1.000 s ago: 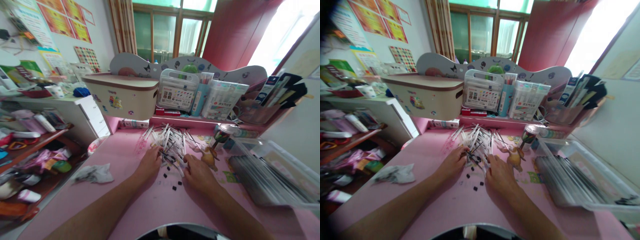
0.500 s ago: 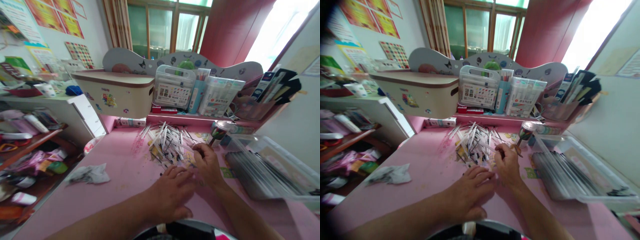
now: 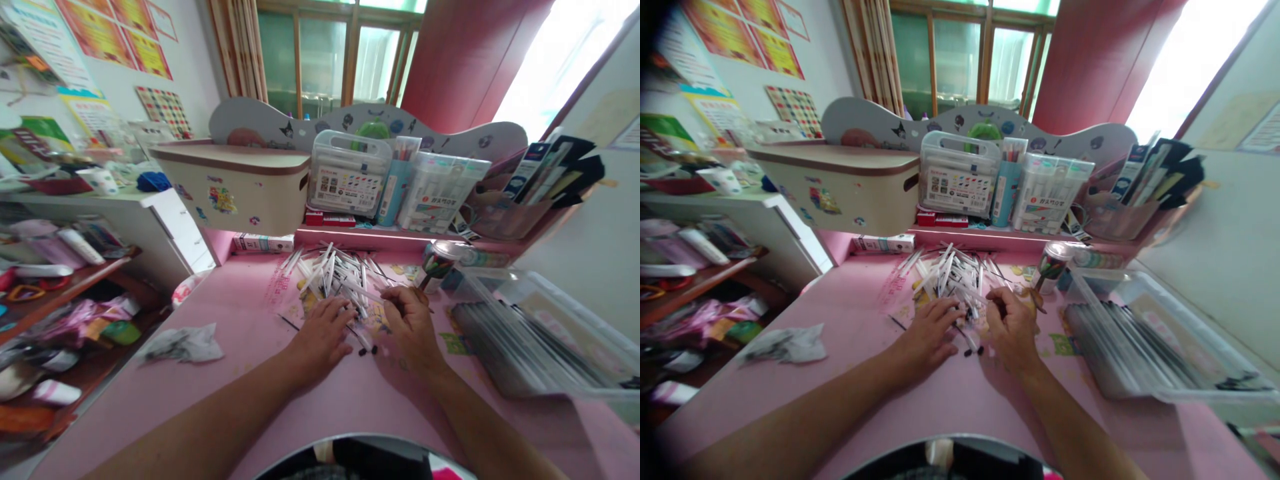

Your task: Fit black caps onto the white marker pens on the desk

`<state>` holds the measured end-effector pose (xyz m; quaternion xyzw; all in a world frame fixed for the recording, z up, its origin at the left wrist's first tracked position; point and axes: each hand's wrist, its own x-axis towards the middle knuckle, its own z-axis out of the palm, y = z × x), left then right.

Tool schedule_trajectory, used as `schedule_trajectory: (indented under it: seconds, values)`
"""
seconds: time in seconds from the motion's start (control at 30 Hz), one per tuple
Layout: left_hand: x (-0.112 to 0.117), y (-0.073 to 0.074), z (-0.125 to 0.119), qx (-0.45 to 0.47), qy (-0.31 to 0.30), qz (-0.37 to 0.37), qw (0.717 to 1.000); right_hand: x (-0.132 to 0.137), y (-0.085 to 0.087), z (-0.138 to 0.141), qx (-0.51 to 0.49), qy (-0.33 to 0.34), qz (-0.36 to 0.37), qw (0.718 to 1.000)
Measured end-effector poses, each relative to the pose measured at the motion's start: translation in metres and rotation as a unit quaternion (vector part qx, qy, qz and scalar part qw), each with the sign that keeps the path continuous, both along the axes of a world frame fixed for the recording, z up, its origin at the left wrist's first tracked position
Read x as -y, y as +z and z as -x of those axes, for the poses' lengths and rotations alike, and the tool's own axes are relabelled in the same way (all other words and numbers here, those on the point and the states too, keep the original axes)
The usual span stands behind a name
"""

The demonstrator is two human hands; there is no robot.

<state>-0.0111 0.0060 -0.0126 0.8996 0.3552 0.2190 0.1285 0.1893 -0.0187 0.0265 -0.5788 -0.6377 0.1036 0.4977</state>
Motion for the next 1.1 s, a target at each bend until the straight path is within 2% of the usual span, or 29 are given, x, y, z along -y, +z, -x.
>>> schedule_trajectory:
  seconds: [0.13, 0.3, 0.43, 0.53, 0.63, 0.7, 0.73, 0.8, 0.87, 0.97, 1.03, 1.1]
  values:
    - [-0.005, -0.005, 0.003, 0.067, 0.008, 0.005, 0.998, 0.001, 0.000, 0.002, -0.024, 0.004, -0.001, 1.000]
    - [-0.002, 0.003, 0.004, 0.143, 0.044, -0.032, 0.988, 0.001, 0.002, 0.002, -0.077, 0.025, 0.013, 0.997]
    - [0.003, 0.013, 0.006, 0.196, 0.109, -0.099, 0.969, 0.002, 0.000, 0.002, -0.141, 0.080, 0.046, 0.986]
    - [0.001, 0.020, 0.008, 0.152, 0.108, -0.118, 0.975, 0.003, -0.005, 0.005, -0.190, 0.152, 0.098, 0.965]
    - [-0.005, 0.025, 0.011, 0.079, 0.073, -0.067, 0.992, 0.004, -0.007, 0.008, -0.241, 0.216, 0.145, 0.935]
    - [-0.009, 0.027, 0.012, 0.079, 0.107, -0.003, 0.991, 0.005, -0.006, 0.009, -0.272, 0.214, 0.145, 0.927]
    - [-0.010, 0.029, 0.013, 0.100, 0.137, 0.032, 0.985, 0.006, -0.004, 0.009, -0.266, 0.209, 0.135, 0.932]
    - [-0.012, 0.030, 0.015, 0.174, 0.187, 0.106, 0.961, 0.009, 0.000, 0.010, -0.179, 0.223, 0.101, 0.953]
    - [-0.013, 0.030, 0.015, 0.268, 0.202, 0.174, 0.926, 0.014, 0.005, 0.014, -0.028, 0.275, 0.069, 0.959]
    - [-0.014, 0.026, 0.014, 0.409, 0.204, 0.253, 0.853, 0.026, 0.011, 0.028, 0.169, 0.334, 0.049, 0.926]
    - [-0.016, 0.022, 0.012, 0.482, 0.201, 0.294, 0.801, 0.033, 0.012, 0.038, 0.253, 0.341, 0.056, 0.904]
    - [-0.017, 0.019, 0.011, 0.527, 0.199, 0.319, 0.762, 0.037, 0.010, 0.045, 0.301, 0.330, 0.064, 0.892]
